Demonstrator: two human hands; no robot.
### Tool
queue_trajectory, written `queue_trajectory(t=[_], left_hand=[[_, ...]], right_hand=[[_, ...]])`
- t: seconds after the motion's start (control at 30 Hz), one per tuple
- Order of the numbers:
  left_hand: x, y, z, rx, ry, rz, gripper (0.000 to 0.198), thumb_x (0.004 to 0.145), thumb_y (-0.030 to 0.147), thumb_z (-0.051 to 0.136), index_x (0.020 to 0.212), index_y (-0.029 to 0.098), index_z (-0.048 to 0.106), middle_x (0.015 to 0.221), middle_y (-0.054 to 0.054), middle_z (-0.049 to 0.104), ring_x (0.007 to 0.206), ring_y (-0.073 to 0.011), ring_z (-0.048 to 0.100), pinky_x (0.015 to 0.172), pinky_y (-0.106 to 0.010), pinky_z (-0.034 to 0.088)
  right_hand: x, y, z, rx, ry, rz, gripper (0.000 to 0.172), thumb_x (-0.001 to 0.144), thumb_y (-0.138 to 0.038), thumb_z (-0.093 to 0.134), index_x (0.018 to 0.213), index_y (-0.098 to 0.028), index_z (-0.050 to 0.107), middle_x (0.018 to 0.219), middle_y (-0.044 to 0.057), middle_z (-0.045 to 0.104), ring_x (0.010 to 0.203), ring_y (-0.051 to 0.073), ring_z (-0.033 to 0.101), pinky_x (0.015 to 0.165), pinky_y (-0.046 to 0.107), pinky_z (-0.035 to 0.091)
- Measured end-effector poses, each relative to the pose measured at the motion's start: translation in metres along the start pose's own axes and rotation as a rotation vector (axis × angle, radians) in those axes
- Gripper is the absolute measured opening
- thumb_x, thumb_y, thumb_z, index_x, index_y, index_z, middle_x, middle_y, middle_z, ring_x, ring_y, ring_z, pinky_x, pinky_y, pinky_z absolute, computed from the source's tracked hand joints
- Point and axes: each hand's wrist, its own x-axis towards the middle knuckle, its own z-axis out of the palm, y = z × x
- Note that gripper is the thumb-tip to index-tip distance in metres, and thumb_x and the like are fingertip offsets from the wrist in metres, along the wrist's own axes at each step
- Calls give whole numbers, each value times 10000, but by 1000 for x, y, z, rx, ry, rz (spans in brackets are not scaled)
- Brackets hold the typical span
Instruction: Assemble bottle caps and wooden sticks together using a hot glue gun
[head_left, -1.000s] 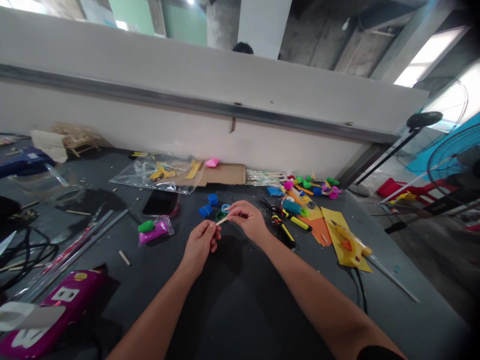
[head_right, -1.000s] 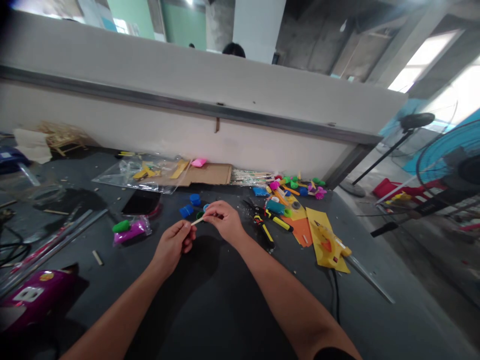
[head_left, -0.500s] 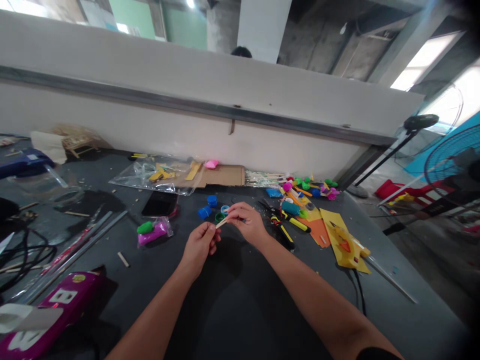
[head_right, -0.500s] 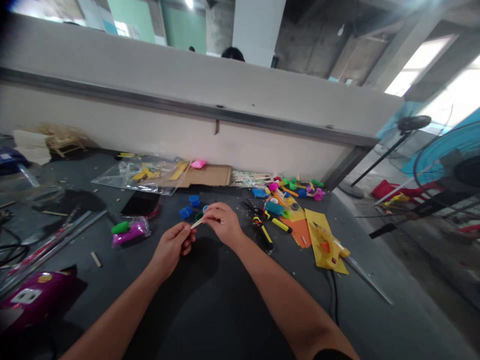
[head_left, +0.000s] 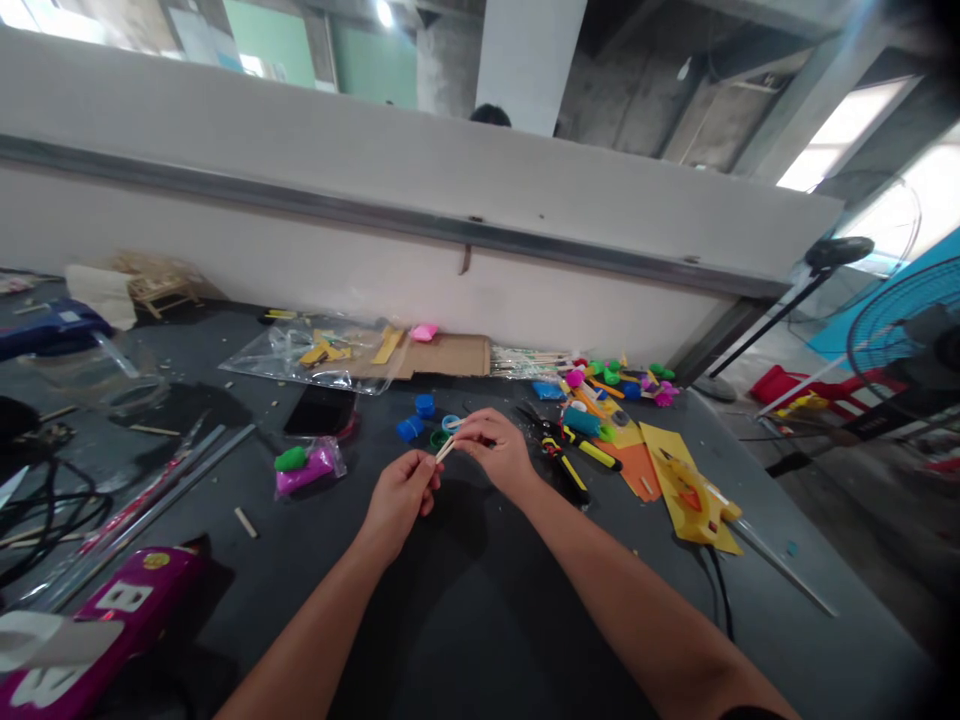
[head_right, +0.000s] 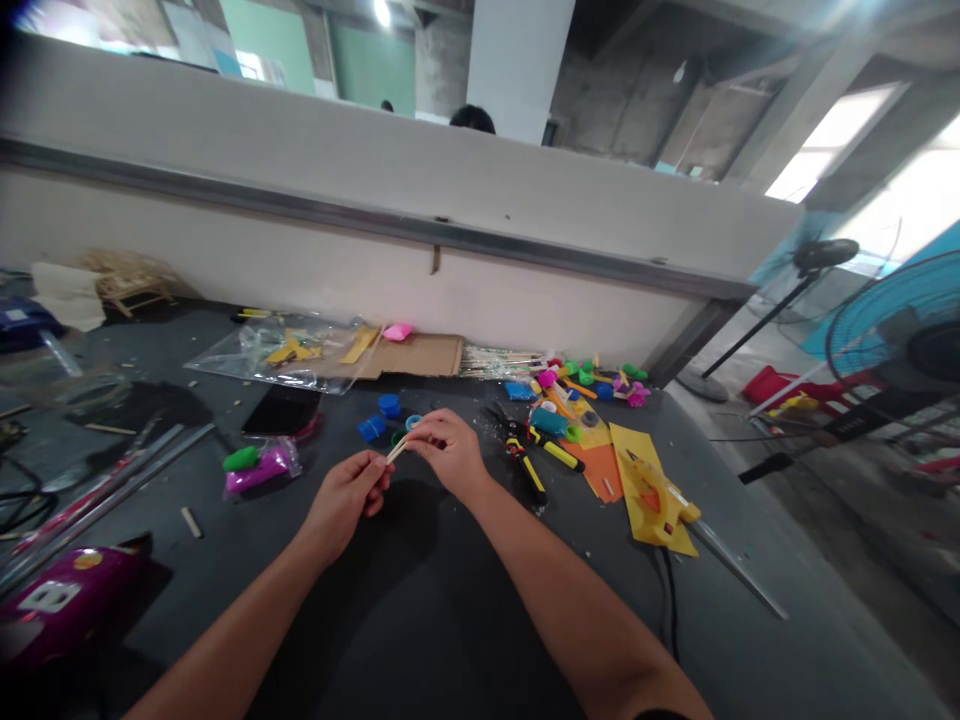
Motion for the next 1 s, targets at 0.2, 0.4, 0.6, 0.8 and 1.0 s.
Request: queue_trajectory(t=[0.2,0.4,0.6,0.8,1.0], left_hand=[[0,0,-1,39,0,40,253,730,392,571,662,152,529,558,43,482,383,-40,357,333,-166,273],[1,-3,-2,67,-6,41,247,744,386,563,672,150,541,540,50,465,365,-39,365,329,-168,269],[1,-2,-1,67,2,34,248,745,385,562,676,148,541,526,51,454,377,-44,358,328,-166,281],[1,-3,-1,-37,45,83,259,743,400,583,671,155,540,573,33,482,428,-52,356,340,-164,292],[-1,1,-3,37,77,169,264,789,408,517,772,157,596,603,15,510,452,-77,414,374,-189,338]], right_hand=[[0,1,9,319,26,342,273,606,-300,747,845,-198,662,677,-15,605,499,91,496,391,191,389],[1,1,9,426,-36,404,192,625,-285,721,787,-185,697,562,-35,595,420,63,460,411,195,402],[1,-1,8,455,-41,433,147,615,-279,727,721,-181,703,524,-32,597,426,73,486,417,198,411],[0,-3,10,490,-14,459,155,600,-273,737,705,-170,688,537,-24,608,433,76,495,409,197,419],[0,-6,12,538,24,469,148,620,-258,717,724,-160,680,568,-15,624,423,66,488,399,188,415]])
